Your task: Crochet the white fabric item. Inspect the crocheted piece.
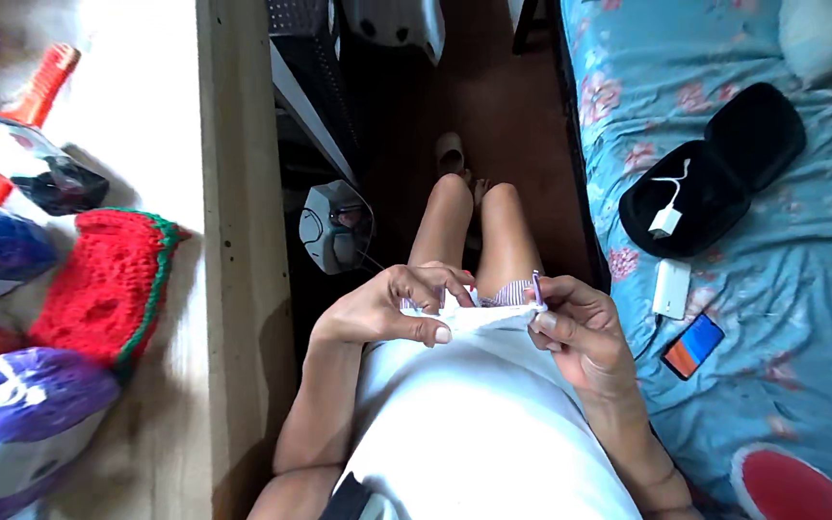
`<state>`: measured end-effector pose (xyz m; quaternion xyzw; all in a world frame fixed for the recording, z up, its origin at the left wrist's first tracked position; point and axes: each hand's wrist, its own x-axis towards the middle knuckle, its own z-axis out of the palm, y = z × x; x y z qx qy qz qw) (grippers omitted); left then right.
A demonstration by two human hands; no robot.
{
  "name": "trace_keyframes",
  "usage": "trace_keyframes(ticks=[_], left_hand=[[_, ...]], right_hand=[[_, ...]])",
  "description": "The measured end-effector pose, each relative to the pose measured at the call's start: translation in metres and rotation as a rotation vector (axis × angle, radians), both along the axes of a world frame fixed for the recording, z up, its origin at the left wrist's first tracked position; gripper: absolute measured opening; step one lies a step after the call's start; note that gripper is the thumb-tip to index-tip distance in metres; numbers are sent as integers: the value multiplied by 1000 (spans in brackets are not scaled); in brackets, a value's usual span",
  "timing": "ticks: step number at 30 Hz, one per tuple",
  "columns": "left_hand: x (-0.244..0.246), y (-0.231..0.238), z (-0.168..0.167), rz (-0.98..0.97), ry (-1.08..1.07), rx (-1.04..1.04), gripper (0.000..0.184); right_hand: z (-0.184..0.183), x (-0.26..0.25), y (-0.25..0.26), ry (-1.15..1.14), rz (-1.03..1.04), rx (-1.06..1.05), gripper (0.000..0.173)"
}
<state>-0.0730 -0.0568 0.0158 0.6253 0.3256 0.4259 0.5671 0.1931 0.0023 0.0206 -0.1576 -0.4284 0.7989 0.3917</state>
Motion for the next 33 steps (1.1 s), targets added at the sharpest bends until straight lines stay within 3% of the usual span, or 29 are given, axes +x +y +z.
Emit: trace_keyframes(ticks=[2,5,8,12,16,19,22,27,33], left_hand=[[-6,-2,2,-34,6,95,38],[-11,-2,2,-102,-192,261,26],[4,-1,5,4,-358,270,25],[39,-2,12,229,-304,117,80],[67,1,13,442,-396,-13,93],[81,4,13,545,-445,-181,85],[81,6,12,527,-499,-322,74],[76,8,11,473,-505,-404,69],[84,9,11,583,-481,-378,60]], right_hand=[[3,-3,0,-1,24,10,22],[8,-9,-2,-20,57,24,22],[14,-15,-5,-43,65,5,22],[21,-17,-8,-70,-5,-32,25],[22,-18,-11,-124,-109,31,31],[18,-18,-8,-238,-216,184,32],[12,-13,-3,-338,-275,336,33],[2,-7,5,-329,-222,349,33],[-7,4,14,-412,-196,602,32]])
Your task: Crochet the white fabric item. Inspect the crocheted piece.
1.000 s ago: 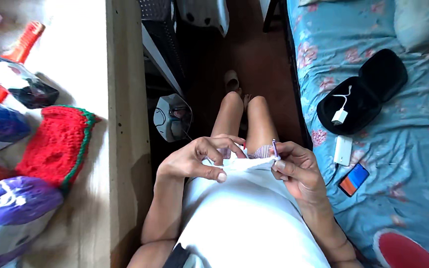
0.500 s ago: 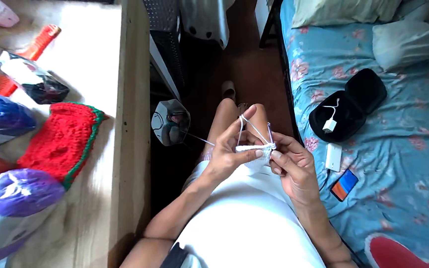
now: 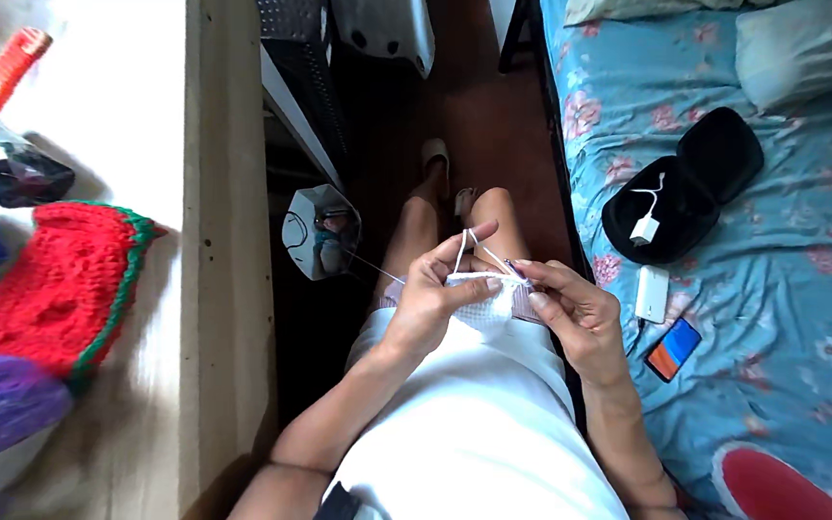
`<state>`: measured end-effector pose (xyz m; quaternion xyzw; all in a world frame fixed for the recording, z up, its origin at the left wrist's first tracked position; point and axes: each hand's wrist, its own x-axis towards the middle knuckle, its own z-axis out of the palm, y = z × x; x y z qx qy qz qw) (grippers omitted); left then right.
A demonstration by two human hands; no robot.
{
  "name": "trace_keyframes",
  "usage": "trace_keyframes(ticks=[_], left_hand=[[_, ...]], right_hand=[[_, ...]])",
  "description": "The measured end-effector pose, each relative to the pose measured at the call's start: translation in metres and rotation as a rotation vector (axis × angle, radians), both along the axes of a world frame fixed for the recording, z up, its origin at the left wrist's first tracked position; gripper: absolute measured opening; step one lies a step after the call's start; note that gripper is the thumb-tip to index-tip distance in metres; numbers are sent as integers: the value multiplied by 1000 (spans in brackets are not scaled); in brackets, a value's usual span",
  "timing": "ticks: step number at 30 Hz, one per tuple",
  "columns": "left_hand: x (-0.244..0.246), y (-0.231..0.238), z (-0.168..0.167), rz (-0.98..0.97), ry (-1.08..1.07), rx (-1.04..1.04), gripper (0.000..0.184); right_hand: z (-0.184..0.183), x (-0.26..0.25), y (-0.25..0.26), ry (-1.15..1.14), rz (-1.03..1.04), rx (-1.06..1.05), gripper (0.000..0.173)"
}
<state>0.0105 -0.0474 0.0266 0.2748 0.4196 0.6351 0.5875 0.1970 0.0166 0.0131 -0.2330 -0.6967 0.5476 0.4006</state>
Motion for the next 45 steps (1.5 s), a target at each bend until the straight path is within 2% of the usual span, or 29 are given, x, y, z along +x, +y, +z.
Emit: trace_keyframes(ticks=[6,16,37,45], left_hand=[[3,-1,-1,12,-19,0,56],[0,-6,-6,75,49,8,54],[-3,3,-10,53,88,18,53],[0,2,-7,108,217,41,55]], right_hand=[[-6,16,9,-56,12,137,29],[-6,21,9,-321,-66,469,32],[0,20,-3,-534,-310,808,32],[6,18,-6,-600,-339,871,32]])
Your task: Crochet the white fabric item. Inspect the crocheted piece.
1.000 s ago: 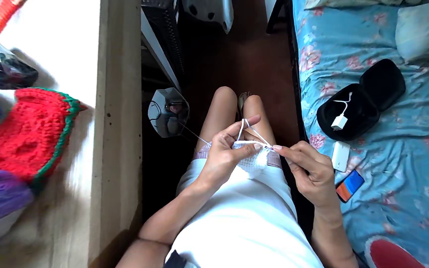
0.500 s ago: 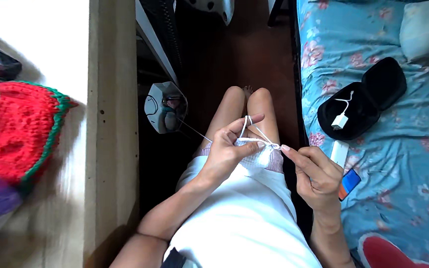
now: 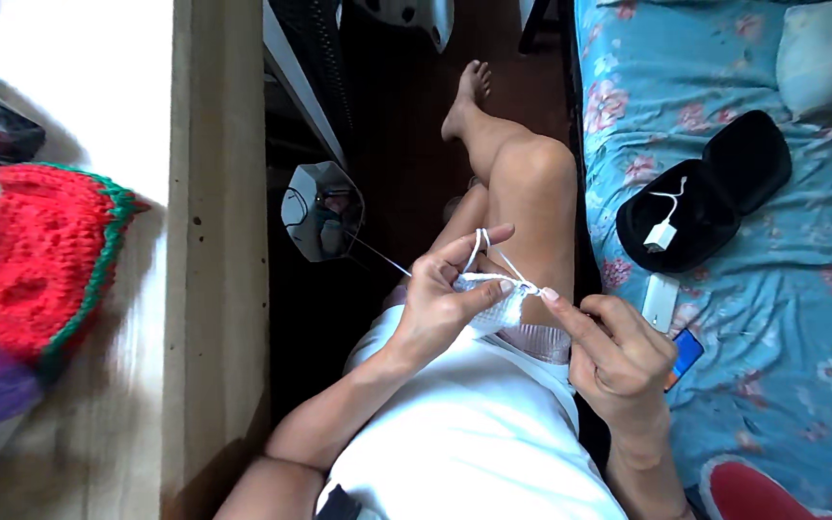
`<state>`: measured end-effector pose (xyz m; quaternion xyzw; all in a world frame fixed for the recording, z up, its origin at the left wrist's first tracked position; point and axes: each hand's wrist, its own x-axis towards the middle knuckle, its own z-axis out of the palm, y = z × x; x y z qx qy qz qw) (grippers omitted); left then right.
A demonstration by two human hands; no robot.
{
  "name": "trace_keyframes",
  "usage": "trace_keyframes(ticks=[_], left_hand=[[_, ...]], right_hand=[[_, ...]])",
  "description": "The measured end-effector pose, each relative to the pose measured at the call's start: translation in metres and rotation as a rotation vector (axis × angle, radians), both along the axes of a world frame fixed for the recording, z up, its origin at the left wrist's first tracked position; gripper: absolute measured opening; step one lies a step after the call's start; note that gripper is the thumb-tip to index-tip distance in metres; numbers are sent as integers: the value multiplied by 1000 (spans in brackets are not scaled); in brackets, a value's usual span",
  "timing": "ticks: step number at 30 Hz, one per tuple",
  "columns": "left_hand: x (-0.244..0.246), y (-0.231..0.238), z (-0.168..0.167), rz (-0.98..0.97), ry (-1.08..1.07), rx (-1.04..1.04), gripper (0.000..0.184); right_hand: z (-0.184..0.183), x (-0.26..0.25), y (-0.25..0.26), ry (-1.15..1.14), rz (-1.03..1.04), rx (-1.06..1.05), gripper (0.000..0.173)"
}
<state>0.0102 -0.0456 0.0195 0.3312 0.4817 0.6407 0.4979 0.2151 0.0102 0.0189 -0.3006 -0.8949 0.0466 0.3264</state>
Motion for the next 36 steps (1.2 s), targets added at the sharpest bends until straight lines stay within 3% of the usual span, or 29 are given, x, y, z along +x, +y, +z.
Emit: trace_keyframes(ticks=[20,23,27,29,31,33,36], left_hand=[[5,5,-6,-90,-2,-46,59],[5,5,-4,-115,-3,-37,63],[13,0,-17,-33,344,233,65],[24,1,-31,79,574,413,51],[36,3,-42,152,631,515,34],[42,2,-40,123,468,480,37],[34,3,-17,4,85,200,61]], right_hand=[[-16,8,2,67,28,-85,32],[-18,10,4,147,70,-189,29],[-14,1,-5,274,81,-414,28],[-7,-10,-13,327,27,-495,29],[-2,-19,-15,408,-1,-616,30],[-1,-20,-12,499,15,-691,32],[-12,-15,-8,434,5,-408,24]])
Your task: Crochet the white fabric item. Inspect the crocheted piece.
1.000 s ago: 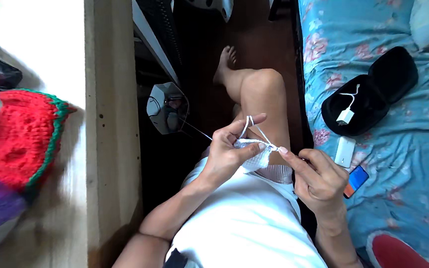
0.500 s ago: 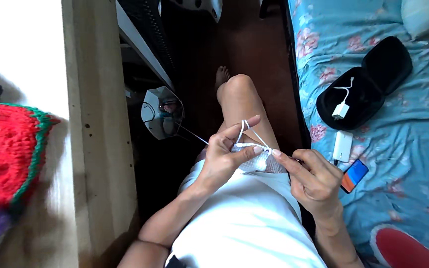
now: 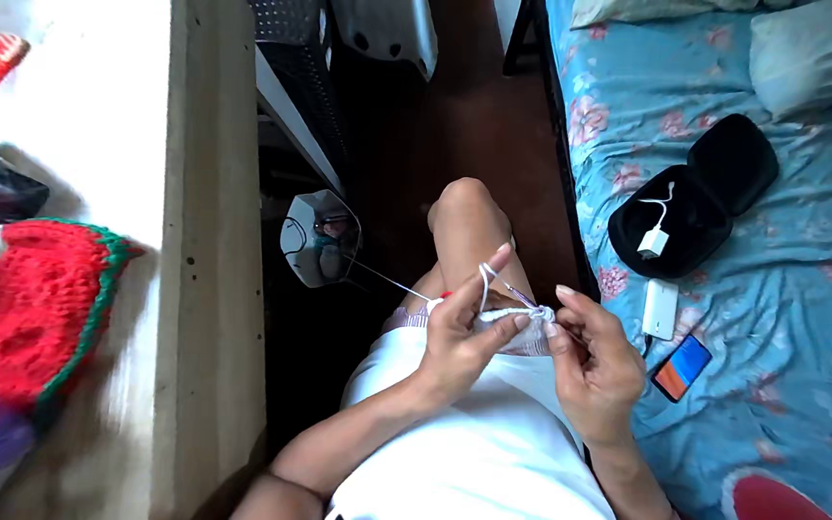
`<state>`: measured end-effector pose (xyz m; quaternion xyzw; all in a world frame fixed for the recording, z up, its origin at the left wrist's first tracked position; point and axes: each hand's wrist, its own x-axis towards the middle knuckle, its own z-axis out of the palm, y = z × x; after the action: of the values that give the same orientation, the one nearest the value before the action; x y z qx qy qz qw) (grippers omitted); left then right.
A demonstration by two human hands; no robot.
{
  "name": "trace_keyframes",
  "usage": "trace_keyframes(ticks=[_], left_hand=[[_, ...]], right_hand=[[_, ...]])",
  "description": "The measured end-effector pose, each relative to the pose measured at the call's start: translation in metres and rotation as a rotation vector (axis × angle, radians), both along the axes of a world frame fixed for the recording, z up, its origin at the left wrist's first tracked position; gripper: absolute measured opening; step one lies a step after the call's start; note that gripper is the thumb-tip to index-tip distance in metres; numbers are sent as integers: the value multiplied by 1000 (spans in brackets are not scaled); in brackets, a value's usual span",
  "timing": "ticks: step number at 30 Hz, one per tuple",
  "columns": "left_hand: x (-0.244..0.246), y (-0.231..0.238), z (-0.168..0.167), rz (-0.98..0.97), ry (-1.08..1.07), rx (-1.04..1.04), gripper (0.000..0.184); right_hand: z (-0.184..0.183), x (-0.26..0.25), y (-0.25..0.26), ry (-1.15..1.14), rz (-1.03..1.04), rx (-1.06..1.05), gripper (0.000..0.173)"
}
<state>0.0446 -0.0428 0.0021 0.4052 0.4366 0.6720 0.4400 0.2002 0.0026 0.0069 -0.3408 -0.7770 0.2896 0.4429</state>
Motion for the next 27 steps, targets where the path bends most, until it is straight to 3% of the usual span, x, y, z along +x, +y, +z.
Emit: trace_keyframes(ticks=[4,17,22,24,27], left_hand=[[-14,4,13,-133,-99,-215,65],[-37,12,17,-273,-271,-293,57],[-45,13,14,-338,-336,-307,49],[-41,12,10,-319,-228,-253,53],[-27,8,7,-239,60,-95,50]], right_hand=[[-12,13,6,-121,-45,280,14],[-16,32,15,-209,-40,461,12],[-18,35,16,-170,17,409,11],[-16,33,17,-106,73,296,12],[-11,26,16,61,196,-60,21]])
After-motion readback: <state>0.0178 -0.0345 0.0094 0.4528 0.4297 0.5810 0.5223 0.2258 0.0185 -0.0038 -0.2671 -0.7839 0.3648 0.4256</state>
